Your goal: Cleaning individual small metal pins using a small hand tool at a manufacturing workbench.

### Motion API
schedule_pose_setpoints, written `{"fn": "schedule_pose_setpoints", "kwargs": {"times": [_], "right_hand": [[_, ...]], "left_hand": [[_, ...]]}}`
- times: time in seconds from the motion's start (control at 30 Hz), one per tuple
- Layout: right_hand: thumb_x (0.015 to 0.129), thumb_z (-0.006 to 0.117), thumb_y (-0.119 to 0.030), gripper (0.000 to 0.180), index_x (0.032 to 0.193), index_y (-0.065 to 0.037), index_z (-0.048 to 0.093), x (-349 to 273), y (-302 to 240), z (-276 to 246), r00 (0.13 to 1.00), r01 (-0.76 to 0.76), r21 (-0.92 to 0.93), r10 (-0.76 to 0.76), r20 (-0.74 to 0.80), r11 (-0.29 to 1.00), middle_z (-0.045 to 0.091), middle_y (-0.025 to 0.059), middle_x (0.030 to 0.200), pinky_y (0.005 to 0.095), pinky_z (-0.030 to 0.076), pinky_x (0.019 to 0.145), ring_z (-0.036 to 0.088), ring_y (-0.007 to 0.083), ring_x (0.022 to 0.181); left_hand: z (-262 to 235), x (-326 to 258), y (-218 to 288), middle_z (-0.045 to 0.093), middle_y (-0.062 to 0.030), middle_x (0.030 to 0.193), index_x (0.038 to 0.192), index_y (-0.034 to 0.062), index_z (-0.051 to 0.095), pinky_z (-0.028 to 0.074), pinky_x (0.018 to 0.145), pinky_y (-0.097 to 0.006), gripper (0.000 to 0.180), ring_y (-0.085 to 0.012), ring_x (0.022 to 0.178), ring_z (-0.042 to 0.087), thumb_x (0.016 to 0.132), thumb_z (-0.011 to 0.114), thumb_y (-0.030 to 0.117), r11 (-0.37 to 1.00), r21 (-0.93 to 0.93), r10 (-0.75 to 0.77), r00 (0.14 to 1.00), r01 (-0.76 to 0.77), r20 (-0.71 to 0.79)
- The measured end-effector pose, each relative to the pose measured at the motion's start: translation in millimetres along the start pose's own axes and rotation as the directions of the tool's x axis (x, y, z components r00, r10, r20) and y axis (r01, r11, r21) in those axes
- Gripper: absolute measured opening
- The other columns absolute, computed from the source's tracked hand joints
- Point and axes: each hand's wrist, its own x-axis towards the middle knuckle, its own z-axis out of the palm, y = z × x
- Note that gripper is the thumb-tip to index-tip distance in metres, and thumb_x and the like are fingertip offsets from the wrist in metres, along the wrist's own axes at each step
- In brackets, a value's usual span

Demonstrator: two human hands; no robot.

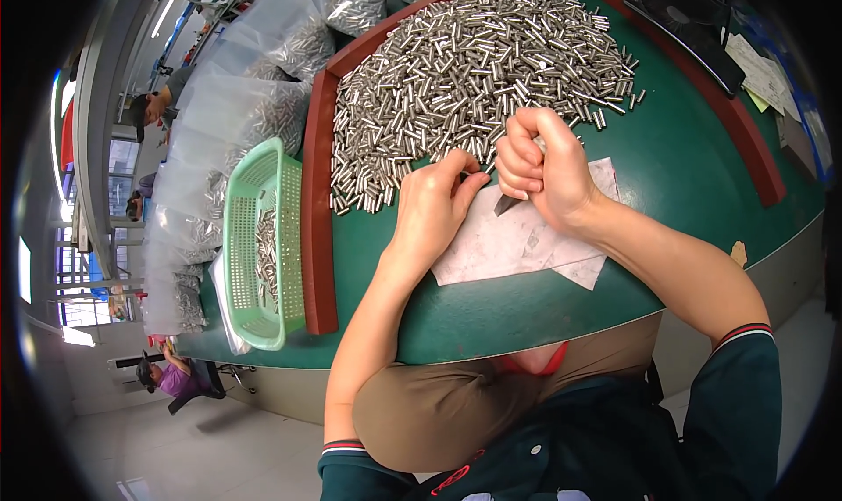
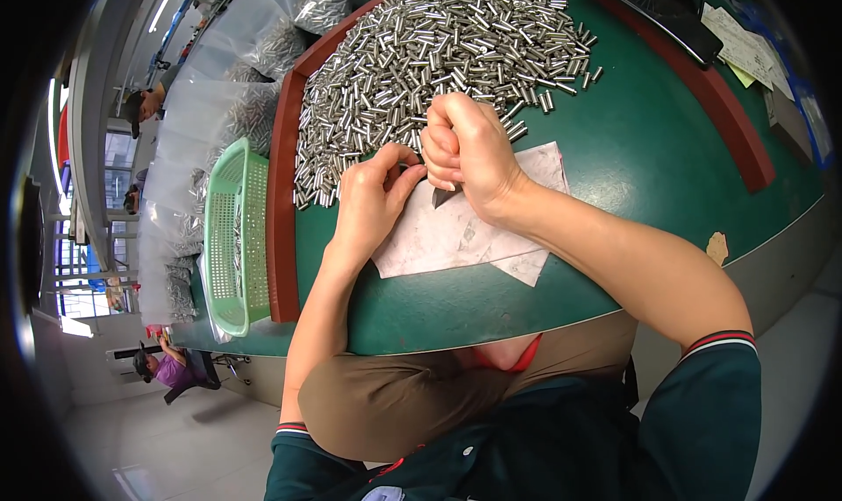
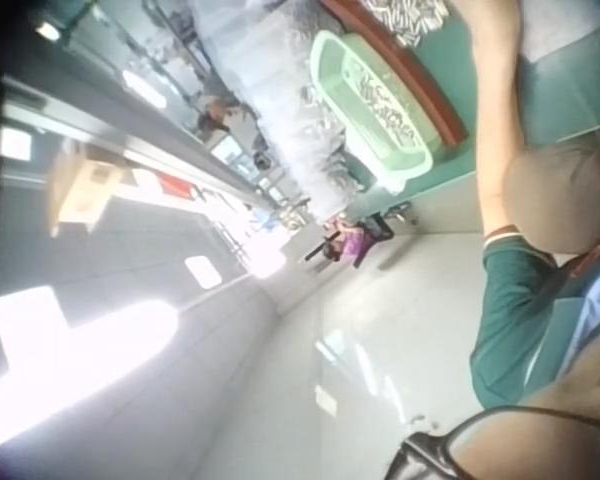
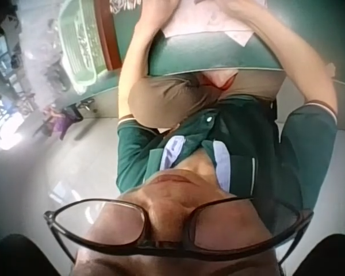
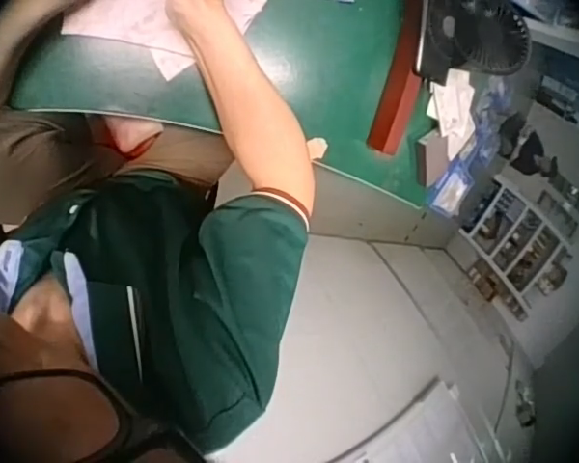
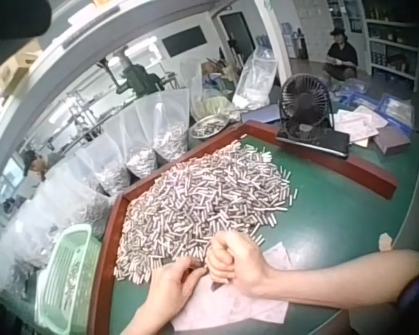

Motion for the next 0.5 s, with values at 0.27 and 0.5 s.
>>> {"fn": "schedule_pose_setpoints", "kwargs": {"times": [0.27, 0.5], "right_hand": [[0.081, 0.032, -0.022, 0.034, 0.05, -0.012, 0.024, 0.8, 0.1, -3.9, 1.0, 0.008, 0.01, -0.008, 0.016, 1.0, 0.024, -0.0015, 0.041, 0.024, 0.021, 0.036, 0.019, 0.0077, 0.035], [0.081, 0.032, -0.022, 0.034, 0.05, -0.012, 0.025, 0.6, -0.2, -1.1, 1.0, -0.002, 0.014, 0.002, 0.012, 1.0, 0.025, -0.0015, 0.041, 0.0241, 0.021, 0.036, 0.02, 0.0077, 0.035]], "left_hand": [[-20.4, -9.1, -17.1, 0.047, 0.0004, 0.06, 0.085, 0.0046, 0.049, 0.024, 0.043, -0.017, 0.01, -0.0037, 0.045, 0.03, 0.087, 0.05, 0.015, 0.327, -0.85, -0.346, 0.889, 0.414, 0.3], [-20.4, -11.2, -29.9, 0.049, -0.0032, 0.069, 0.094, 0.0022, 0.051, 0.026, 0.046, -0.018, 0.012, -0.0056, 0.054, 0.033, 0.084, 0.052, 0.01, -0.068, -0.881, -0.191, 0.86, 0.469, 0.473]]}}
